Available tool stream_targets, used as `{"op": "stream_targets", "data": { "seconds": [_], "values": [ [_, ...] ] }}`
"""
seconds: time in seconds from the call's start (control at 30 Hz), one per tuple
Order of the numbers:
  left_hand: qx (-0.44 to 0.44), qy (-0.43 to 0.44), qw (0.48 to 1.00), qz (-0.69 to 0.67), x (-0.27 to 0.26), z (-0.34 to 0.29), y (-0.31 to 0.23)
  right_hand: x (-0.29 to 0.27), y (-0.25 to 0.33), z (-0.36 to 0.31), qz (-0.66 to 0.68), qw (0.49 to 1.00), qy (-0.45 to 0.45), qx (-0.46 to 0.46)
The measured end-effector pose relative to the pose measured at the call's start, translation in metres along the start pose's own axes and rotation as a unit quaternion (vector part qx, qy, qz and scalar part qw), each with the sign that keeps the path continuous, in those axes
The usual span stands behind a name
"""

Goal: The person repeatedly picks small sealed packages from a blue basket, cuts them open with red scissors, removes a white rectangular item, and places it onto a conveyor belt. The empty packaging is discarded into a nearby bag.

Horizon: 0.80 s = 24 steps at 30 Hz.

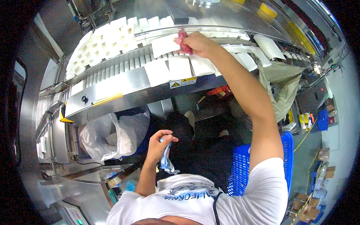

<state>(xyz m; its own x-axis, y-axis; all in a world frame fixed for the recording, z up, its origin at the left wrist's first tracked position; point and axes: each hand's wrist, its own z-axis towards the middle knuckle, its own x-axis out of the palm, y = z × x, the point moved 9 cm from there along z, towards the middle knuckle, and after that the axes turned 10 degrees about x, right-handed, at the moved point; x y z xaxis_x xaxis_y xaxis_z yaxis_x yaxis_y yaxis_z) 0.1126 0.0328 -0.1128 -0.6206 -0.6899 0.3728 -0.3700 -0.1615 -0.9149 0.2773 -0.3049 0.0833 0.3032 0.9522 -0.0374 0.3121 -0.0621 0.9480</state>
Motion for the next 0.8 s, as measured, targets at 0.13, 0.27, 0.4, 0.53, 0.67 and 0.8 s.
{"op": "stream_targets", "data": {
  "seconds": [0.13,0.27,0.4,0.53,0.67,0.8],
  "values": [
    [-0.006,-0.017,0.999,0.030,-0.012,-0.010,-0.007,-0.030,0.011,0.015,-0.474,0.860,-0.189,-0.006],
    [0.009,-0.005,0.999,0.052,-0.011,-0.006,0.009,0.013,0.047,-0.040,-0.532,0.809,-0.190,-0.163],
    [-0.012,0.038,0.997,0.059,0.012,-0.008,0.012,0.088,0.039,-0.049,-0.481,0.817,-0.012,-0.316],
    [-0.018,0.046,0.997,0.061,0.026,-0.013,0.001,0.133,0.024,-0.027,-0.542,0.790,0.008,-0.285],
    [-0.010,0.024,0.999,0.030,0.024,-0.025,0.000,0.155,0.011,-0.039,-0.596,0.745,-0.007,-0.299],
    [0.036,0.042,0.997,0.048,0.037,-0.021,0.000,0.144,0.012,-0.052,-0.591,0.742,-0.035,-0.315]
  ]
}}
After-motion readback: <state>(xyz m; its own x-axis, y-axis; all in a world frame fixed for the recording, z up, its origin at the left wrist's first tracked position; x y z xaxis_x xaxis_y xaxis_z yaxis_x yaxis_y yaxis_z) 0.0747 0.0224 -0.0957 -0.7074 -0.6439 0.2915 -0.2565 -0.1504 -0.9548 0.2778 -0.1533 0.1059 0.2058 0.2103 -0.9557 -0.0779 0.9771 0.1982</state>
